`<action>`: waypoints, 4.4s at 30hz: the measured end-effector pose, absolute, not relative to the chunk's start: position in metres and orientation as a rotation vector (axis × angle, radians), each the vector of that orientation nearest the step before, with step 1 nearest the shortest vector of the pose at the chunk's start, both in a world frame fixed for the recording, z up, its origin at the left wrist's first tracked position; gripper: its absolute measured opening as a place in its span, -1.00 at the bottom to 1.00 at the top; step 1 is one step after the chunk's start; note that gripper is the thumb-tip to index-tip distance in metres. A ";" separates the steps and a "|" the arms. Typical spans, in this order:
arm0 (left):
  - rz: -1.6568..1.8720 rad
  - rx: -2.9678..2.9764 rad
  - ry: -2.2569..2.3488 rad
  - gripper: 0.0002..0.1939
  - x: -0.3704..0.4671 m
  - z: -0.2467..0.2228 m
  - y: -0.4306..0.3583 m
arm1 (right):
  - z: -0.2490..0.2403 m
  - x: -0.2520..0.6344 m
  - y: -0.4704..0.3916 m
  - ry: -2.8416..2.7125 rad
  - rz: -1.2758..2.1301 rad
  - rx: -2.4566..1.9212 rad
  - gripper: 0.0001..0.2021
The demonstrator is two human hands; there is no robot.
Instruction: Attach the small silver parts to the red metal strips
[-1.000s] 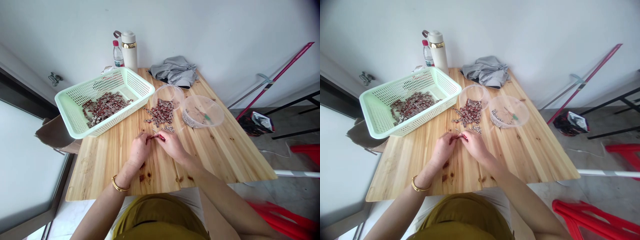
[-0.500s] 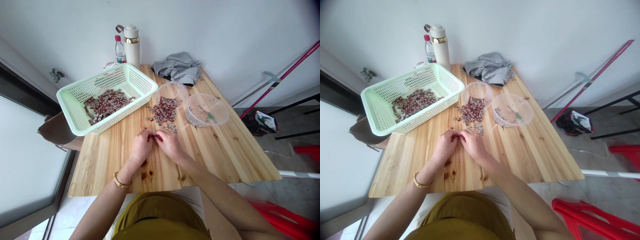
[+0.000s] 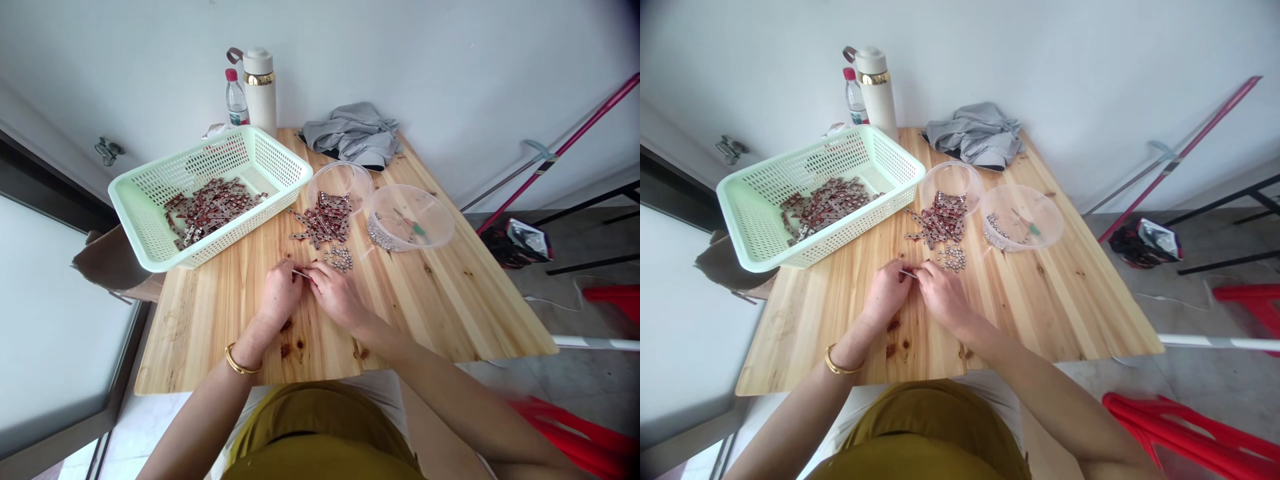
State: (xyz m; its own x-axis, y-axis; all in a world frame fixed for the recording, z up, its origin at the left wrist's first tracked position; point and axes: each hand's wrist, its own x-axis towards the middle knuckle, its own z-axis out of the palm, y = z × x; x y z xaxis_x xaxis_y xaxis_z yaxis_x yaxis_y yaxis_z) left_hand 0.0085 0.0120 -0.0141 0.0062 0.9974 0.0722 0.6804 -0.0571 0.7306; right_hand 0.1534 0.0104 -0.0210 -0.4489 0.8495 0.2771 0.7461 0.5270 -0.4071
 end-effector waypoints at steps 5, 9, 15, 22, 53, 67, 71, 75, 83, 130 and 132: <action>0.835 1.764 1.722 -0.83 0.010 -0.014 0.013 | -0.014 0.159 0.006 -2.265 0.402 -1.273 -0.74; 0.855 1.738 1.710 -0.86 0.010 -0.016 0.013 | -0.013 0.165 -0.001 -2.039 0.406 -1.359 -0.76; 0.817 1.757 1.752 -0.87 0.011 -0.015 0.012 | -0.019 0.163 -0.012 -2.088 0.393 -1.428 -0.83; 0.816 1.757 1.757 -0.86 0.011 -0.015 0.012 | -0.020 0.160 -0.012 -2.143 0.346 -1.473 -0.80; 0.824 1.876 1.728 -0.84 0.013 -0.020 0.010 | -0.006 0.161 -0.006 -2.307 0.396 -1.478 -0.79; 1.334 2.069 2.235 -0.66 -0.049 0.084 0.051 | -0.004 0.217 0.010 -1.781 0.531 -1.358 -0.85; 0.729 2.220 1.950 -0.80 0.010 0.044 0.060 | -0.001 0.216 0.009 -1.748 0.534 -1.343 -0.84; 0.405 2.085 2.010 -0.57 0.054 0.011 0.071 | 0.000 0.218 0.005 -1.745 0.541 -1.318 -0.85; 0.332 2.094 2.046 -0.78 0.038 0.012 0.073 | -0.009 0.227 0.015 -1.816 0.483 -1.352 -0.88; 0.935 1.093 1.217 -0.78 0.002 -0.005 0.002 | 0.001 0.177 0.008 -1.830 0.811 -1.361 -0.94; 0.873 1.220 1.208 -0.81 -0.002 -0.006 0.004 | 0.001 0.178 0.009 -1.887 0.793 -1.335 -0.95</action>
State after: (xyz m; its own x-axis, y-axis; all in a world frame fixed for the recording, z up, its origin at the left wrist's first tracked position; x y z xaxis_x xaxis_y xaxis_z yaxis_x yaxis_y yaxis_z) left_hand -0.0017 0.0038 -0.0059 0.1927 0.9605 -0.2008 0.1105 0.1820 0.9771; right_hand 0.1779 0.0086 0.0005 -0.2391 0.9536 0.1832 0.5366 0.2870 -0.7936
